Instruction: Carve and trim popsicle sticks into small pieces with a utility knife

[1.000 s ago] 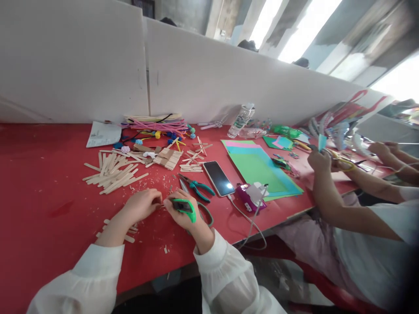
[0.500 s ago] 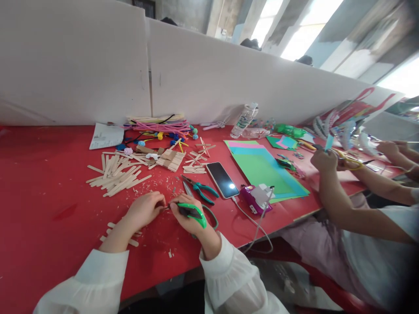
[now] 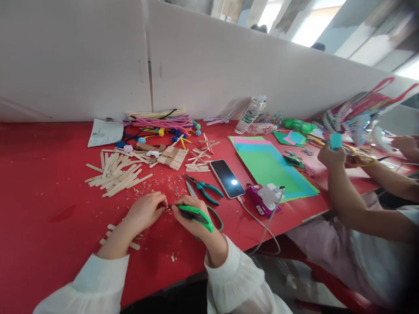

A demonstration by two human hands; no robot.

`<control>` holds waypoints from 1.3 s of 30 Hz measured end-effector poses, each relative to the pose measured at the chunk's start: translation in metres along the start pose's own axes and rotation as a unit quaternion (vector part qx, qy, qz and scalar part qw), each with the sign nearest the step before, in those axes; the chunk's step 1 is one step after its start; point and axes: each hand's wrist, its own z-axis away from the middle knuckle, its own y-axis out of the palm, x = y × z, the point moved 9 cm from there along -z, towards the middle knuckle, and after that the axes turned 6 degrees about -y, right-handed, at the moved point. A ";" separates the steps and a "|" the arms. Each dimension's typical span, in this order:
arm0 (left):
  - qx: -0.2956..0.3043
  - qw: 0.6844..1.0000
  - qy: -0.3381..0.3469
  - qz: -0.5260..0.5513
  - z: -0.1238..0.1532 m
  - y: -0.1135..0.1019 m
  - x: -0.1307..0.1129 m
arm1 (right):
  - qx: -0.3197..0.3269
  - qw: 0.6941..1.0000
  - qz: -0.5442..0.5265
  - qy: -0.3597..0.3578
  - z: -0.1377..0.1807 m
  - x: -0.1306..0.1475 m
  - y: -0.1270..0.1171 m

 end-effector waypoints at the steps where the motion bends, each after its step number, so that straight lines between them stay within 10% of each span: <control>1: 0.002 1.000 0.000 -0.001 0.000 0.000 0.000 | 0.001 1.000 0.003 -0.002 0.000 0.000 0.000; 21: -0.002 1.000 -0.005 0.018 0.003 -0.005 -0.004 | -0.053 0.994 -0.057 0.079 0.002 -0.015 -0.020; 39: -0.017 0.999 0.000 0.043 0.003 0.004 -0.001 | 0.005 0.999 0.047 -0.003 -0.004 0.006 -0.004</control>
